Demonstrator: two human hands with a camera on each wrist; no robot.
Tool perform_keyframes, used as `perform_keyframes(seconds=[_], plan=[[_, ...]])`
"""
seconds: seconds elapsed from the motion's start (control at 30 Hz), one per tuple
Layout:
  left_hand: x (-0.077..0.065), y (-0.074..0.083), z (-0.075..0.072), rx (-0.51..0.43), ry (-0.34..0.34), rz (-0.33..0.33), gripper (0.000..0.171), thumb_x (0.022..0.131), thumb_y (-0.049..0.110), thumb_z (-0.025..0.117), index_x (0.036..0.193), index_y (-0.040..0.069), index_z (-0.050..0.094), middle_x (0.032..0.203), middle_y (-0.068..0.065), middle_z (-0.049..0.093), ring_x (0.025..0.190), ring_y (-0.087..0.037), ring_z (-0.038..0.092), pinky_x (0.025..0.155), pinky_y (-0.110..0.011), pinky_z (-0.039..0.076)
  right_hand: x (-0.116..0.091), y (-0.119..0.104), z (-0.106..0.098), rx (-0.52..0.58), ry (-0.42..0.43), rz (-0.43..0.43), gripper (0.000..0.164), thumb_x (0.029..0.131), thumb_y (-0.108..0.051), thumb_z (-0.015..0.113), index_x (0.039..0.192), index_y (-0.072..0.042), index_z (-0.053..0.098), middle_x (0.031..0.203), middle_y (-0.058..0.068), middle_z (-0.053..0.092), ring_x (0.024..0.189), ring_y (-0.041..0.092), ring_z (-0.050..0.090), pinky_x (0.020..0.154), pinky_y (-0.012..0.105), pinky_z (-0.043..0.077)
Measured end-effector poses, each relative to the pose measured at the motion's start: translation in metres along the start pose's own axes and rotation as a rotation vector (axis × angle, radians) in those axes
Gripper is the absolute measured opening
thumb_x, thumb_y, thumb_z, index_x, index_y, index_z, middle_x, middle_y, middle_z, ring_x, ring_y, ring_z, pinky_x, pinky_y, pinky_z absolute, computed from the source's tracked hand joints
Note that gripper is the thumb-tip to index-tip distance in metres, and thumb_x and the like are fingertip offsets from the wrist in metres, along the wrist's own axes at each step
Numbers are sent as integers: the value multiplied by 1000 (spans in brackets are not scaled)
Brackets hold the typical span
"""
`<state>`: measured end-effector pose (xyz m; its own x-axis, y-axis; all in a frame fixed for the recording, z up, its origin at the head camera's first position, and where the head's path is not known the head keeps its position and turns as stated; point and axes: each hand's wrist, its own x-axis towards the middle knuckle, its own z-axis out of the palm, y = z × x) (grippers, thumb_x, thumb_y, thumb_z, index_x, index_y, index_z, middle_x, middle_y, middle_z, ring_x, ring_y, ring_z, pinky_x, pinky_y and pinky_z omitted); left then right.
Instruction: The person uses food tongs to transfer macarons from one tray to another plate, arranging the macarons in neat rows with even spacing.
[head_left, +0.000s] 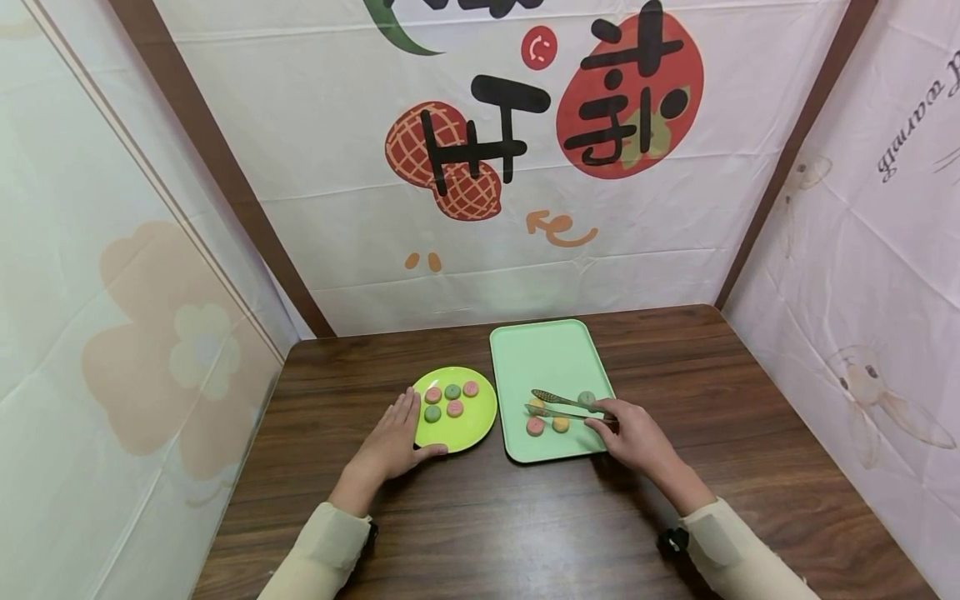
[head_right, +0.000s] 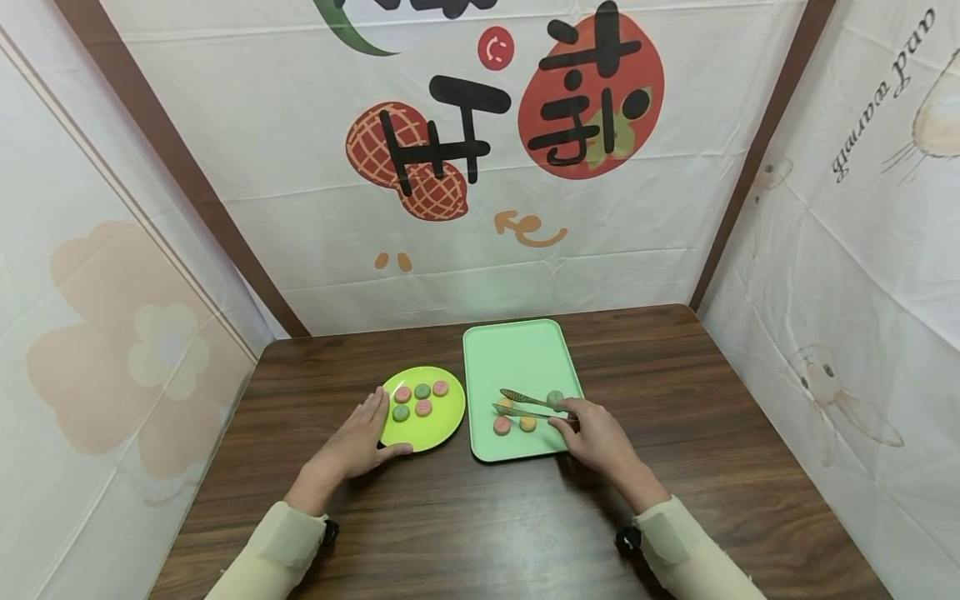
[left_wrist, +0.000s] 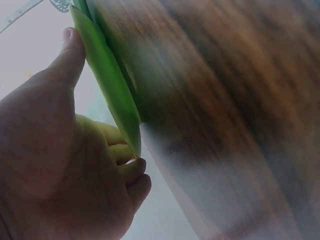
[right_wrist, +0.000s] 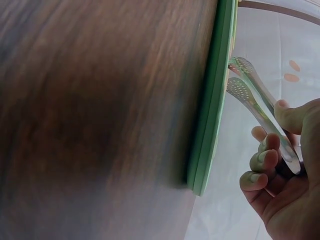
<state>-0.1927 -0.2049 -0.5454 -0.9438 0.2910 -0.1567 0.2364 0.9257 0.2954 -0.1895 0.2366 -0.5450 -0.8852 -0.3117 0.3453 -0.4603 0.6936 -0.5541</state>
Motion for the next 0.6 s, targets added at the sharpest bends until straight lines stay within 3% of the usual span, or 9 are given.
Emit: perform_keyframes(seconds=[0.6], plan=[[0,1,-1,-4,12,1,116,99,66,67,168,-9,14,176,-31,8,164,-45,12,133,-56,17,0,-2,1,-5,0,4,27,98,-16,82,118,1,77,105,10,79,88,19,76,75,40,65]])
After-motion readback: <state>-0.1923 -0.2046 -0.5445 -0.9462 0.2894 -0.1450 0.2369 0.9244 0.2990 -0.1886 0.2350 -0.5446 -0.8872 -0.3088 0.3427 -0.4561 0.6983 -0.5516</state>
